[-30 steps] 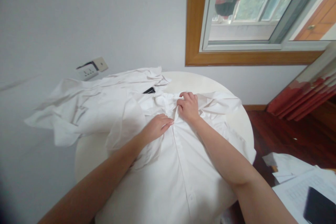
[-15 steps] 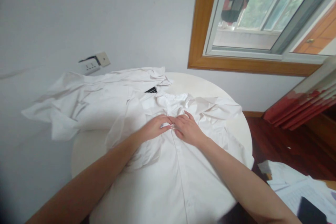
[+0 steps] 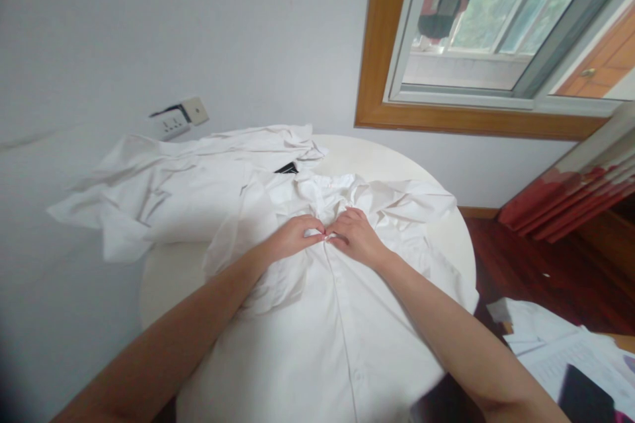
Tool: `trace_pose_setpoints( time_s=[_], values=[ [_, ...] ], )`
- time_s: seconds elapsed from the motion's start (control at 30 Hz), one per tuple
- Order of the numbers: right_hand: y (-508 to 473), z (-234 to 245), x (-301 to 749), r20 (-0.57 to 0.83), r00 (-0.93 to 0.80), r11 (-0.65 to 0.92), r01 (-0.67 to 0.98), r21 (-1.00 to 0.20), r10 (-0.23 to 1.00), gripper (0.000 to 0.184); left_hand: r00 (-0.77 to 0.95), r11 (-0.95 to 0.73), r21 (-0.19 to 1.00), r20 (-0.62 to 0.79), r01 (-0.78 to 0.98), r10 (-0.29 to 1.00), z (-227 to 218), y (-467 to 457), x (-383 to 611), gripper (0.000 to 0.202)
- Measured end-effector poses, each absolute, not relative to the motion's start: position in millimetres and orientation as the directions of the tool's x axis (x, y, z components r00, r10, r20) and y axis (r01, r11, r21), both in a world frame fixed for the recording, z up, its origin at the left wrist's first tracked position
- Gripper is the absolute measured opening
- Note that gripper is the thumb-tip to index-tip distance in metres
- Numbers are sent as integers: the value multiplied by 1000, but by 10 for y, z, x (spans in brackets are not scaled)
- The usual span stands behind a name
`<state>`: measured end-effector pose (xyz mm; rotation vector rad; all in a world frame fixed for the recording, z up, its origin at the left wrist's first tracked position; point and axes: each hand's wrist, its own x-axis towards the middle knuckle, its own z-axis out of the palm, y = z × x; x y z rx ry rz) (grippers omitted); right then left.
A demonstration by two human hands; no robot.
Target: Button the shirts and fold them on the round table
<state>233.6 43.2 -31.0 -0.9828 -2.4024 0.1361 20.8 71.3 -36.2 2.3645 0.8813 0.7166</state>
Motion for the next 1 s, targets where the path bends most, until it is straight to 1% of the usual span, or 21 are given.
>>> trace_pose_setpoints(
  time_s=[0.17,0.4,0.5,0.6,0.73,0.87,1.0],
  values=[
    [442,-329,2330,449,-579,729,600,-330,680,15,668,-650,652,285,392,688,-358,707,221,18],
    [459,-323,2335,472,-582,746,579,-330,661,18,660,-650,624,272,433,701,-323,687,250,18],
    [472,-316,2319,464,-585,745,562,-360,666,21,715,-682,600,247,417,655,-297,725,218,19],
    [474,-325,2304,462,-584,744,554,-375,667,22,782,-711,608,225,354,582,-276,769,171,21],
    [453,-315,2300,472,-587,751,559,-351,658,20,780,-708,618,234,341,580,-283,792,144,22],
    [426,-275,2306,468,-604,759,578,-298,644,20,769,-702,619,236,352,594,-297,784,152,22],
    [427,-286,2313,467,-621,769,582,-264,630,21,765,-723,582,248,373,594,-298,773,158,21]
  ],
)
